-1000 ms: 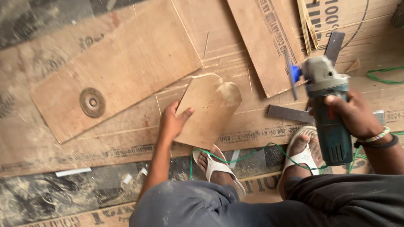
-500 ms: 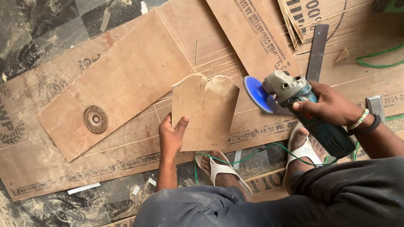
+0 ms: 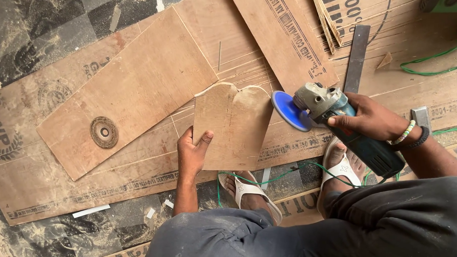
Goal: Shaping wood pieces using an angle grinder and checking dimensions with a square ruler.
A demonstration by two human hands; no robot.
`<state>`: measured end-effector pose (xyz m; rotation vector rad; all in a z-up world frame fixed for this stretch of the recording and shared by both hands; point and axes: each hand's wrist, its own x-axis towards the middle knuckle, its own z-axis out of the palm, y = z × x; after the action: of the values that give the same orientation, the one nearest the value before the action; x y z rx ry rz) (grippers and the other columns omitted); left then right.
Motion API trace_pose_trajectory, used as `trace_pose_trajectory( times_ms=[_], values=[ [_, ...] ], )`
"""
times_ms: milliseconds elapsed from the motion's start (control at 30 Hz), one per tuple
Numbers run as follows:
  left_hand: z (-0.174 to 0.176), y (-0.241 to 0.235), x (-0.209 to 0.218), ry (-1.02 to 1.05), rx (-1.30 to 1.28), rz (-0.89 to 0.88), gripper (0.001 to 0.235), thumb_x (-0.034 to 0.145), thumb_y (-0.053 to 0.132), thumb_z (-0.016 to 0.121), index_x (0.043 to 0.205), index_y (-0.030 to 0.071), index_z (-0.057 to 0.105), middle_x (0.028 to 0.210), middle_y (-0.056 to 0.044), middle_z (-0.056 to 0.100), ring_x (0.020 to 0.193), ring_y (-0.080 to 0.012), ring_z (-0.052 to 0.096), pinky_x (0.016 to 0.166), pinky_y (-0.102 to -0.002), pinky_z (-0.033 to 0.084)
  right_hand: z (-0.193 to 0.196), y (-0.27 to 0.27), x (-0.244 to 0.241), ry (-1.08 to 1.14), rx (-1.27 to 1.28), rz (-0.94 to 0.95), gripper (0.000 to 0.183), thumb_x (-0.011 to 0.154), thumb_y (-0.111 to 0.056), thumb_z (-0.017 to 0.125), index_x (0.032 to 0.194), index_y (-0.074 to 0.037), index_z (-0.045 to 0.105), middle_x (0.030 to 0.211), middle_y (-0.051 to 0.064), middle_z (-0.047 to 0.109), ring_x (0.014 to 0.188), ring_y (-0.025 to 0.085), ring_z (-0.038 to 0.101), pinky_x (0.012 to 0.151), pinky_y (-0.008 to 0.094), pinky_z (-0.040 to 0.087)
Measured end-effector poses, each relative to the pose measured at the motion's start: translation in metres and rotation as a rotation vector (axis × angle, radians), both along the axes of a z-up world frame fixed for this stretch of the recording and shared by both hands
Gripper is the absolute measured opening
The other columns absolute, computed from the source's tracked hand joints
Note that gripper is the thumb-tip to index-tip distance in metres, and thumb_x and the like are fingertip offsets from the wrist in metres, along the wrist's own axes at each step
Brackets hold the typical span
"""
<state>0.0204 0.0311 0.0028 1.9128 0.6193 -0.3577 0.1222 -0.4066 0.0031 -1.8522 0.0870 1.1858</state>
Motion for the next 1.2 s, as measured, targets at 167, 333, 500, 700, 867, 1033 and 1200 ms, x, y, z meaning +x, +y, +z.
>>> trace_pose_trajectory(
  times_ms=[167,333,500,700,867,1033,1200],
  values=[
    [-0.003,0.002,0.000,0.014,0.013,0.010,0.053,0.085,0.048,0.078,0.111,0.002,0.072,0.095,-0.010,0.077,0.089,-0.0161,0.072,0.078,-0.033,0.059,-0.006,-0.007,-0.001,0.010,-0.024,0.021,0.074,0.076,-0.050,0.075,0.134,-0.006,0.062,0.105,0.016,0.077,0.094,0.024,0.073,0.080,0.039,0.058],
    [-0.003,0.001,-0.001,0.017,-0.019,0.024,0.056,0.084,0.052,0.078,0.110,0.003,0.072,0.093,-0.010,0.077,0.087,-0.0162,0.073,0.076,-0.033,0.059,-0.007,-0.010,0.003,0.010,0.062,-0.031,0.076,0.077,-0.050,0.074,0.136,-0.005,0.059,0.108,0.016,0.076,0.097,0.024,0.071,0.080,0.039,0.059],
    [-0.005,0.003,-0.002,0.009,-0.036,0.036,0.055,0.085,0.049,0.079,0.110,0.000,0.072,0.094,-0.010,0.077,0.088,-0.0154,0.070,0.077,-0.033,0.058,-0.001,-0.005,0.007,0.034,0.028,0.027,0.073,0.077,-0.050,0.073,0.133,-0.004,0.062,0.104,0.016,0.077,0.096,0.024,0.071,0.080,0.039,0.058],
    [-0.008,0.007,-0.006,-0.026,-0.110,0.055,0.056,0.085,0.048,0.080,0.113,0.000,0.071,0.097,-0.008,0.076,0.090,-0.0138,0.069,0.079,-0.031,0.058,-0.007,-0.011,0.005,0.012,0.050,0.039,0.075,0.077,-0.051,0.075,0.133,-0.004,0.062,0.106,0.014,0.077,0.098,0.021,0.069,0.083,0.036,0.055],
    [-0.019,0.006,-0.011,-0.007,-0.120,0.056,0.054,0.086,0.047,0.079,0.112,0.000,0.072,0.097,-0.008,0.076,0.090,-0.0132,0.068,0.079,-0.030,0.057,-0.005,-0.014,0.006,0.036,0.039,-0.034,0.076,0.077,-0.051,0.074,0.134,-0.003,0.062,0.102,0.014,0.076,0.094,0.021,0.068,0.080,0.037,0.055],
    [-0.016,0.001,-0.009,0.019,-0.113,0.052,0.054,0.085,0.046,0.081,0.110,-0.001,0.073,0.095,-0.009,0.076,0.087,-0.0139,0.067,0.077,-0.031,0.057,-0.007,-0.009,0.007,0.049,0.074,-0.048,0.076,0.077,-0.051,0.074,0.133,-0.003,0.062,0.101,0.014,0.075,0.092,0.021,0.068,0.077,0.036,0.057],
    [-0.007,-0.002,-0.005,0.010,-0.115,0.068,0.054,0.085,0.046,0.078,0.112,0.000,0.071,0.096,-0.007,0.076,0.088,-0.0127,0.070,0.076,-0.030,0.058,-0.019,-0.014,0.005,0.031,0.050,-0.009,0.067,0.080,-0.043,0.075,0.131,-0.001,0.063,0.101,0.015,0.075,0.090,0.020,0.068,0.077,0.035,0.056]
  ],
)
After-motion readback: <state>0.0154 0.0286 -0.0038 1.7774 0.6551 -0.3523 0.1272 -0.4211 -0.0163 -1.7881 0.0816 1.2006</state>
